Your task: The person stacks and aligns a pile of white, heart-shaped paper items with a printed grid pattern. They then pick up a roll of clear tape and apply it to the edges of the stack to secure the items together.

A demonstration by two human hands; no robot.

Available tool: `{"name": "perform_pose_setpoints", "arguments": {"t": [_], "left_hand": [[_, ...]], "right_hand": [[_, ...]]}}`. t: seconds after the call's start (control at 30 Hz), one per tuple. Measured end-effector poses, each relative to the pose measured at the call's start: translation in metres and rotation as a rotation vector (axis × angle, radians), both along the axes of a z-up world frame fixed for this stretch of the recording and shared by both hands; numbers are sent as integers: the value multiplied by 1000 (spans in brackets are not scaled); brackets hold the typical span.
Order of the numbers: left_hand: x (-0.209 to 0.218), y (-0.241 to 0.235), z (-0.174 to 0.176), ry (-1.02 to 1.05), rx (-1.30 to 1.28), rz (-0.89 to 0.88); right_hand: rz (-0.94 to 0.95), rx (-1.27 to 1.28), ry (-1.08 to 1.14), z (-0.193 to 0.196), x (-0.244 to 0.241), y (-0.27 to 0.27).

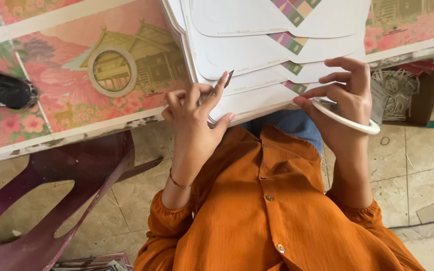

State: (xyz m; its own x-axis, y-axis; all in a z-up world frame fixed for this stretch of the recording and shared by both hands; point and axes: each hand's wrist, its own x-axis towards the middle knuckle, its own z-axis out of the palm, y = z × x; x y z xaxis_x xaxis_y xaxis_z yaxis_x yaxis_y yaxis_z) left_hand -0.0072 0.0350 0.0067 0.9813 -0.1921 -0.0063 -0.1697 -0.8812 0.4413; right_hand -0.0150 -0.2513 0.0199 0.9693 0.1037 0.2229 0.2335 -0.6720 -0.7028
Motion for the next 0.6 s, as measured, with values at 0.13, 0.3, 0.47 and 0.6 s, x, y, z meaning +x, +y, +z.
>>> {"name": "perform_pose_setpoints", "arguments": {"t": [0.13, 0.3, 0.47, 0.6], "left_hand": [[-1, -6, 6, -21, 44, 7], [1, -14, 20, -77, 105, -8], [0, 5, 7, -77, -57, -37], [-6, 3, 10, -120, -72, 50]], "right_hand": [[-140, -84, -21, -17, -2, -17], [-48, 67, 19, -3, -7, -14], [-82, 663, 409, 12, -17, 4], [-180, 741, 457, -1, -21, 17]]}}
